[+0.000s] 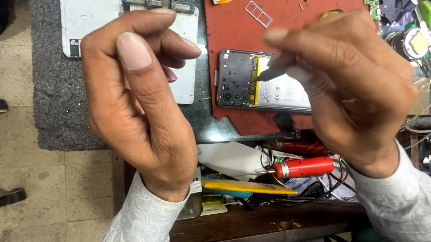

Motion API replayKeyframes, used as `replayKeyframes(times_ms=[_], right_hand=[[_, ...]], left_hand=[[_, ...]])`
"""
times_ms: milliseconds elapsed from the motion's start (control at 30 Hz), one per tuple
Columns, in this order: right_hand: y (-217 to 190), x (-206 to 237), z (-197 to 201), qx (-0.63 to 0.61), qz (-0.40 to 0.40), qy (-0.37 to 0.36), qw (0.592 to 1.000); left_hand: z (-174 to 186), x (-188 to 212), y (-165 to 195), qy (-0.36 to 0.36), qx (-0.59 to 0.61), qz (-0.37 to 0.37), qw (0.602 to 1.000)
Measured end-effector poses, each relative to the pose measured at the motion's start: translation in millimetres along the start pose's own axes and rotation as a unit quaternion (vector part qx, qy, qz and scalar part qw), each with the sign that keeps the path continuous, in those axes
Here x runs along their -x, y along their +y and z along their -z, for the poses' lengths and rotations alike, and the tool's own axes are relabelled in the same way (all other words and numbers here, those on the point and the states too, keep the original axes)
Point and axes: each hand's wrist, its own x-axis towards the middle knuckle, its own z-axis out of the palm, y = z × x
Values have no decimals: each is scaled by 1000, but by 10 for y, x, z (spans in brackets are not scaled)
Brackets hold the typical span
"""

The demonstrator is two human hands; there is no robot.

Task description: The person unscrews the back cover of a smartphone with a precision screwdriver, pries the cover open, and works on the internal battery and components. They then attach a cable with an antenna to the phone, power it on, and navigate the screen to test the device.

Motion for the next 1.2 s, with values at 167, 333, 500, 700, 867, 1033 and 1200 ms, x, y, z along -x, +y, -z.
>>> replayKeyframes(times_ms=[167, 333, 500, 700, 867, 1033, 1200], right_hand=[[32, 37, 13, 33, 17, 5, 999], [88, 157, 86, -60, -40, 2, 997], [244, 499, 443, -121, -111, 181, 970], [724, 995, 856, -42, -190, 351, 916], [1048, 1400, 980, 23, -180, 347, 920], [1205, 1579, 1027, 48, -165, 325, 930], [1207, 1627, 1050, 51, -161, 312, 935]], left_hand=[[-41, -44, -1, 2, -23, -13, 1000], [-80, -8, 51, -6, -51, -9, 999], [-169, 14, 86, -38, -63, -20, 997], [-624, 7, 317, -162, -219, -127, 954], [-1224, -26, 430, -304, -219, -214, 902], [-1799, -26, 367, -379, -220, -266, 858], [-2139, 79, 267, -392, -270, -329, 816]])
